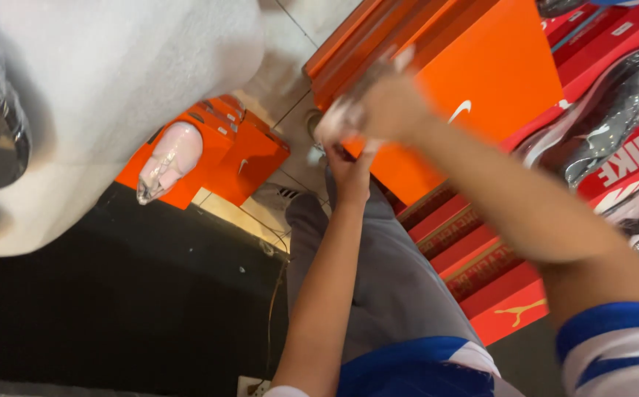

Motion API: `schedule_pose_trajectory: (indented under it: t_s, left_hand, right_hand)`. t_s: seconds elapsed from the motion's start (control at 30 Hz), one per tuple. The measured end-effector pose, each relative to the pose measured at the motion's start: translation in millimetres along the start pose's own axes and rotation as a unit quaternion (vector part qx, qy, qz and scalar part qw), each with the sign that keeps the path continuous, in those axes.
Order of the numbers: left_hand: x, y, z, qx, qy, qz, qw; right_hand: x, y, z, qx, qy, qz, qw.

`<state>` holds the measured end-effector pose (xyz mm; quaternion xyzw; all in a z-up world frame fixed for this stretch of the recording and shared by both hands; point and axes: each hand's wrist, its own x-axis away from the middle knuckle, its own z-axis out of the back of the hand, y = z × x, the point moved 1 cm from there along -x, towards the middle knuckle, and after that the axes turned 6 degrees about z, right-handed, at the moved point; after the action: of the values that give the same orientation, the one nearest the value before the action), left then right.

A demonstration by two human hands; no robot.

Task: Cleaning and organizing shoeboxes using a cloth

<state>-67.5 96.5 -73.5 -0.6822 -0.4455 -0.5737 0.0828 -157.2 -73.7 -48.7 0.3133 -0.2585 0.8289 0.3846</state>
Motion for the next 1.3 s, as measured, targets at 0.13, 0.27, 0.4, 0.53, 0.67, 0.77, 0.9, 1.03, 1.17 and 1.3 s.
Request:
schedule_pose_trajectory:
  t_s: [0.13, 0.27, 0.4, 0.53, 0.67, 0.77, 0.9, 1.03, 1.17, 1.3]
  left_hand:
    - [4.9, -0.1, 0.0, 0.034, 0.011, -0.011, 0.999]
    - [13.5, 31.8, -12.9, 0.051, -0.002, 0.01, 0.999]
    - [14.4, 41.7, -14.6, 0.03, -0.008, 0.008, 0.999]
    - [7.4, 24.6, -2.0, 0.01, -0.023, -0.023, 0.999]
    - [1.4, 16.8, 20.1, -0.02, -0.04, -0.065, 0.997]
    - [11.0, 35.0, 22.0, -0.021, -0.062, -0.033, 0.997]
    - [8.9, 33.9, 22.2, -0.043, -0.057, -0.025, 0.997]
    - [8.9, 25.3, 22.7, -0.017, -0.039, -0.064, 0.997]
    - [-2.5, -1.6, 34.0, -0.044, 0.014, -0.045, 0.998]
    - [6.1, 18.1, 25.0, 0.016, -0.02, -0.052, 0.998]
  right_hand:
    - [-10.7, -2.3, 7.0, -0.02, 0.018, 0.045, 0.999]
    - [20.2, 80.7, 112.2, -0.324, -0.119, -0.295, 0.891]
    - [46.2, 110.7, 23.3, -0.096, 0.1, -0.186, 0.973]
    - [52.6, 1.1, -16.9, -0.086, 0.318, -0.05, 0.943]
    - [97.8, -29.0, -89.1, -0.089, 0.272, -0.029, 0.958]
    - [116.7, 39.2, -52.3, -0.148, 0.374, -0.121, 0.908]
    - [107.5, 98.9, -5.6, -0.172, 0.429, -0.19, 0.866]
    - [119.3, 86.1, -13.8, -0.178, 0.439, -0.205, 0.856]
    - [134.6, 66.6, -12.5, -0.172, 0.451, -0.224, 0.847]
    - [123.6, 31.6, -31.9, -0.176, 0.463, -0.223, 0.839]
